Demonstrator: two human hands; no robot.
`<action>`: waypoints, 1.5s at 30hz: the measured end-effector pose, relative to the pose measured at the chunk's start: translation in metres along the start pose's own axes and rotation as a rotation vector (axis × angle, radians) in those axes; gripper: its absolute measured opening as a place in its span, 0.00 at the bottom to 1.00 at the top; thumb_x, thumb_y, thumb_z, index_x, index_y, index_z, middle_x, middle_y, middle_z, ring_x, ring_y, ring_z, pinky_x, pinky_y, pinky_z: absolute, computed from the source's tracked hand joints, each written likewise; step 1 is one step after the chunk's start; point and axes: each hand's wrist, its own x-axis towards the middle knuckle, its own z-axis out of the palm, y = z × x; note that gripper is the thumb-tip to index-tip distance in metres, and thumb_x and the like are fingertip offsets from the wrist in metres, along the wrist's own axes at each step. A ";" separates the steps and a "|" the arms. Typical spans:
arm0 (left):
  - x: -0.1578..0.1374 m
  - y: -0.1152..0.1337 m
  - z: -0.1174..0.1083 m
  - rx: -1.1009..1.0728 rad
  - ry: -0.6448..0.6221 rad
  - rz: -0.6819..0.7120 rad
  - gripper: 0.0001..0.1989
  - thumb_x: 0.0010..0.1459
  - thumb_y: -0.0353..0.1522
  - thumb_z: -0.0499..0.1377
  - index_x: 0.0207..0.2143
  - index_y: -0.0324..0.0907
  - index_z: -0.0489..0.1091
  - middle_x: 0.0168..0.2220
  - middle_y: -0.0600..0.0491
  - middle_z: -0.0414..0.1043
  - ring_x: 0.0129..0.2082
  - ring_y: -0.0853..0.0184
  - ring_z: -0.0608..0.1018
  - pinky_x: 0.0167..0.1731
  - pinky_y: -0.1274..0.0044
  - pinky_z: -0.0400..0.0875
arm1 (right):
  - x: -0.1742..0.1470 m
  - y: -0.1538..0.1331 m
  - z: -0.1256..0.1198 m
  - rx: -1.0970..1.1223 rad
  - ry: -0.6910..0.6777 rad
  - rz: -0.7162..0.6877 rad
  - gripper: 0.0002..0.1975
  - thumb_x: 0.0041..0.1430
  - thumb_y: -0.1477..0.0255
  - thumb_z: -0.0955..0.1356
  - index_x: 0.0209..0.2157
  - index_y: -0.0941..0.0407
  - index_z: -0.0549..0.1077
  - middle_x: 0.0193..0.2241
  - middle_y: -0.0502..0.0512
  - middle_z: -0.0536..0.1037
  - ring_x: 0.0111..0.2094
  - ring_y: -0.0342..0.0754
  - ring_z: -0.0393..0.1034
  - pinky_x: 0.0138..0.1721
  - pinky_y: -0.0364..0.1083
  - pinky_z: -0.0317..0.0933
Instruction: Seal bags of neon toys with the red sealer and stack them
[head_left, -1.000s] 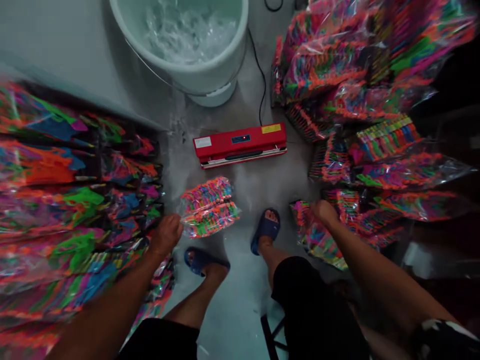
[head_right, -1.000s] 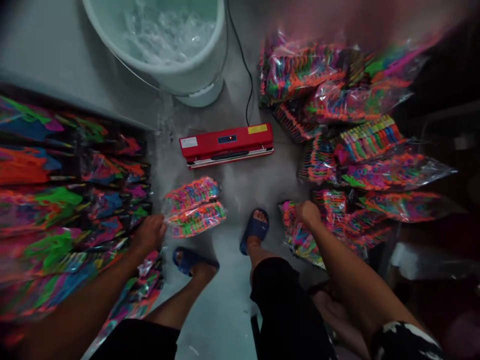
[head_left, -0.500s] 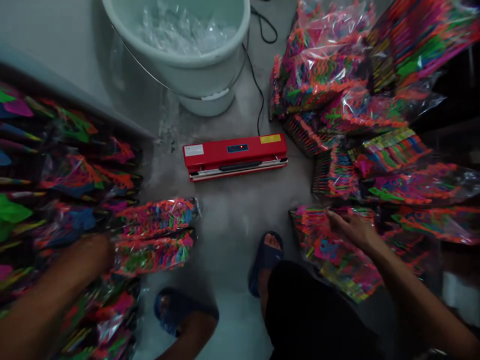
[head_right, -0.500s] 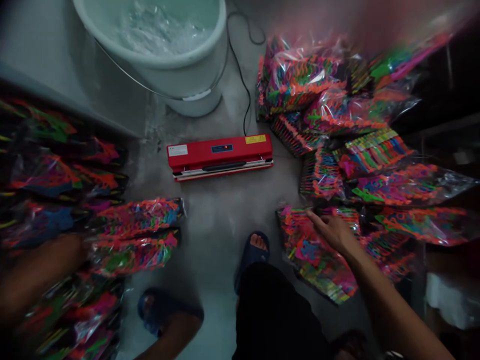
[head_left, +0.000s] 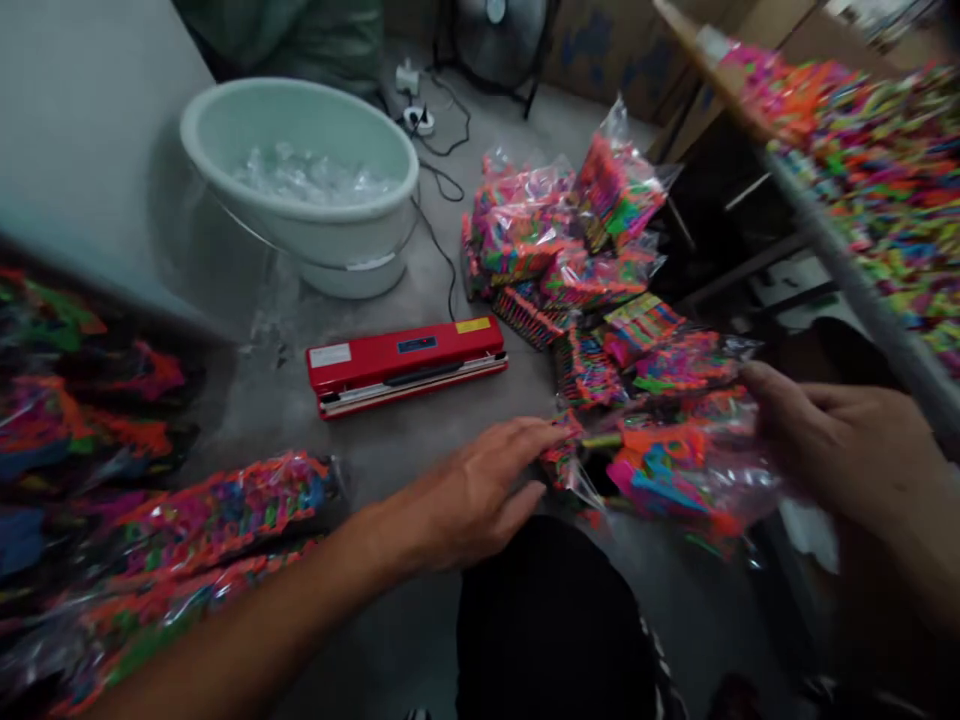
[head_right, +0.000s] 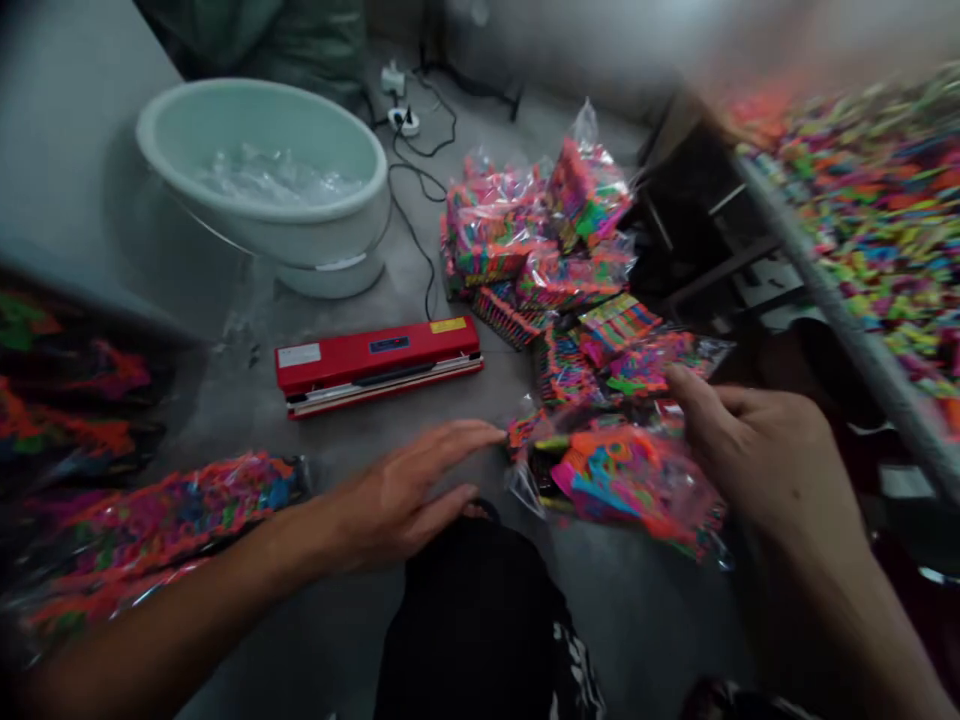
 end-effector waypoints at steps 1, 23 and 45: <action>0.003 0.005 -0.004 0.021 0.034 0.021 0.35 0.66 0.36 0.64 0.72 0.51 0.57 0.68 0.45 0.64 0.67 0.57 0.69 0.65 0.64 0.70 | 0.002 -0.020 -0.003 0.059 0.021 0.006 0.36 0.61 0.38 0.65 0.15 0.54 0.68 0.12 0.50 0.61 0.15 0.44 0.57 0.17 0.45 0.48; -0.111 -0.103 -0.009 0.575 -0.110 -0.225 0.16 0.71 0.42 0.57 0.33 0.41 0.73 0.34 0.49 0.75 0.40 0.62 0.74 0.51 0.70 0.69 | 0.023 -0.119 0.216 0.615 -0.673 -0.316 0.36 0.64 0.41 0.63 0.14 0.54 0.63 0.12 0.46 0.60 0.16 0.41 0.54 0.19 0.43 0.48; -0.128 -0.238 0.033 -0.441 0.441 -0.998 0.26 0.41 0.51 0.73 0.30 0.40 0.72 0.28 0.56 0.72 0.29 0.69 0.71 0.34 0.77 0.64 | 0.038 -0.087 0.418 0.931 -1.128 0.337 0.27 0.56 0.48 0.75 0.25 0.53 0.61 0.15 0.41 0.63 0.17 0.39 0.58 0.21 0.40 0.57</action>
